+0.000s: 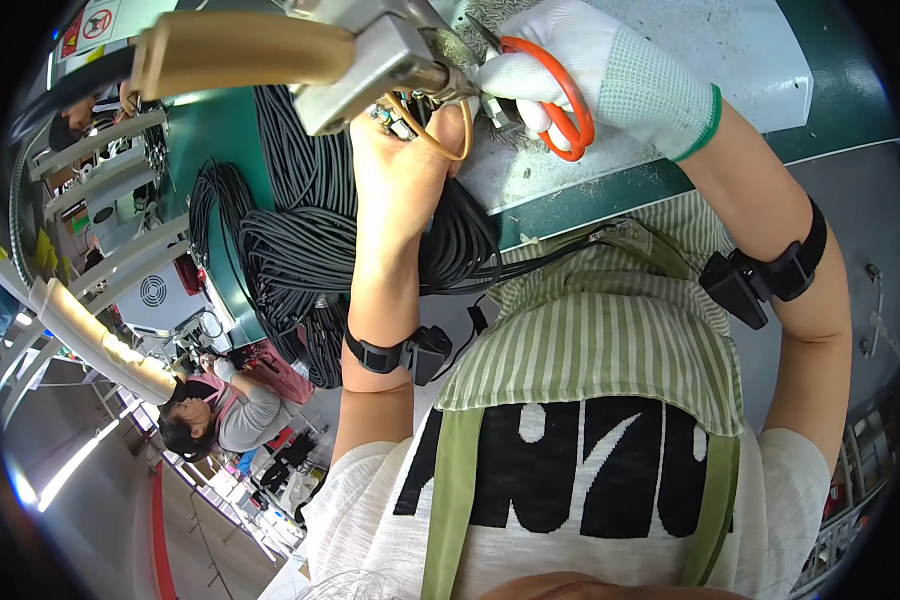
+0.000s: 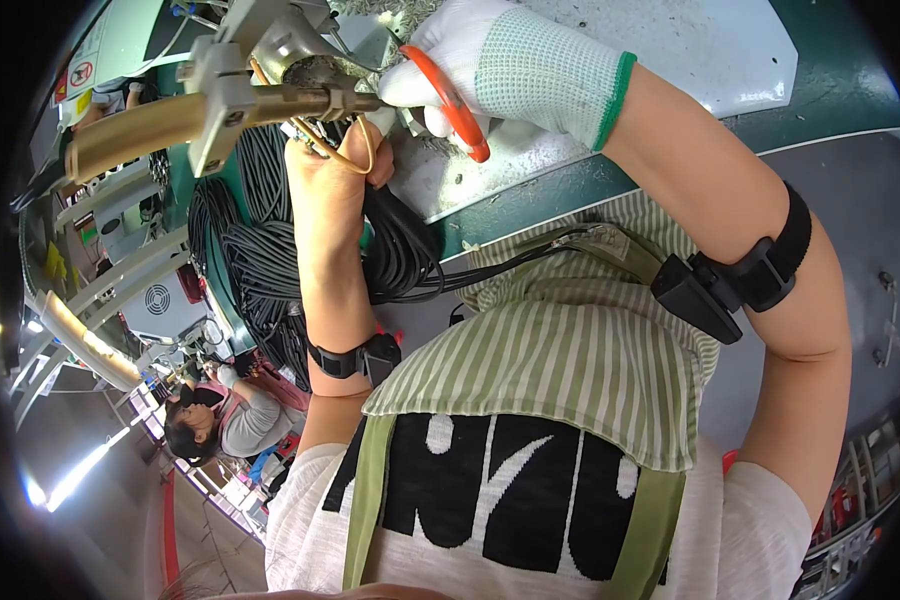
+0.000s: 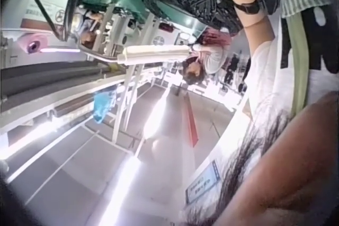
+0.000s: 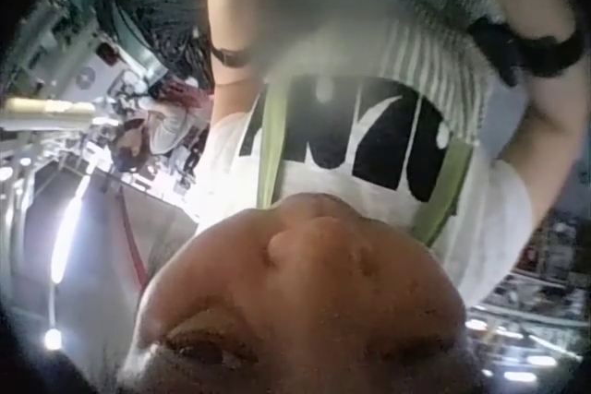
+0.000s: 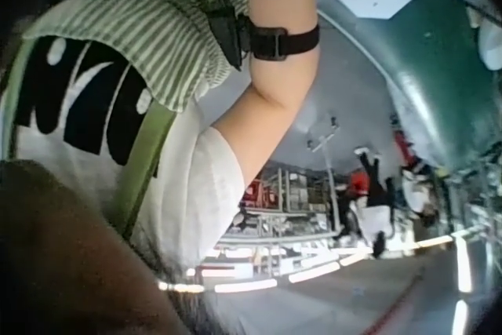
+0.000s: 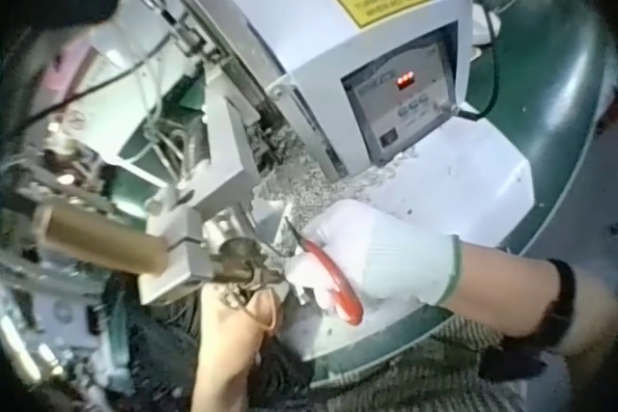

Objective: Assembling electronic components by processing cables and using an assembly machine at a workstation.

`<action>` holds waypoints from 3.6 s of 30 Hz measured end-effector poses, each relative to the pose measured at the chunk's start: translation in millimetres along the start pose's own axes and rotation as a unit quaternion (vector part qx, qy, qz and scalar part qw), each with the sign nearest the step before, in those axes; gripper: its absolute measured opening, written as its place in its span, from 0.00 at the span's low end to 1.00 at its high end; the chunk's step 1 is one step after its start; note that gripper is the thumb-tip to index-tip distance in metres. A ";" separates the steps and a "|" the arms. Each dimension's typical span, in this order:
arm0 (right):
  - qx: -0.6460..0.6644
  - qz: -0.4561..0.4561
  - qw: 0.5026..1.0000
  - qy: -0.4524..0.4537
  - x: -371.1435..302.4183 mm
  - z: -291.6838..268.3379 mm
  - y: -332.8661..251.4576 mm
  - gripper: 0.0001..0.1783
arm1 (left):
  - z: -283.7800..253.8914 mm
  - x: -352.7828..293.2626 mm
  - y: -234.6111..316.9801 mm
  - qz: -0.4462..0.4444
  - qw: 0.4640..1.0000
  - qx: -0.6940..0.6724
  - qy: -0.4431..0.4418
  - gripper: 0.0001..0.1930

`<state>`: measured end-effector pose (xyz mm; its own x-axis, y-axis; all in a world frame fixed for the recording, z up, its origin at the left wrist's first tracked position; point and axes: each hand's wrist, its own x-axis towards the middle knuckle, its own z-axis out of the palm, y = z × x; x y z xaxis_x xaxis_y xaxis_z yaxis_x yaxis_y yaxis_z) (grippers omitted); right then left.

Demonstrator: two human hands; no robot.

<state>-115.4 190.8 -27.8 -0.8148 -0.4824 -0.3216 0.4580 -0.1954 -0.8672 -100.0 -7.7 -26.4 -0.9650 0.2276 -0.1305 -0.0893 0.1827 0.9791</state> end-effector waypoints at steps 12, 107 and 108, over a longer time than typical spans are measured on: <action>-0.064 -0.078 0.995 0.008 -9.4 5.2 11.7 0.13 | 5.1 -5.5 4.2 -0.068 0.989 -0.129 0.029 0.06; -0.394 -0.233 0.885 0.088 -86.1 40.7 83.2 0.08 | 9.3 -75.0 -9.2 -0.144 0.985 -0.093 0.003 0.05; -0.393 -0.234 0.885 0.087 -89.6 27.8 81.0 0.08 | 7.8 -76.0 -10.3 -0.154 0.983 -0.097 0.004 0.06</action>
<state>4.6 194.5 -58.6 -0.9236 -0.3538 0.1476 -0.2765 0.3483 -0.8957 -23.8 -19.4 -27.7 -0.8865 0.1831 -0.4249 -0.4223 0.0552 0.9048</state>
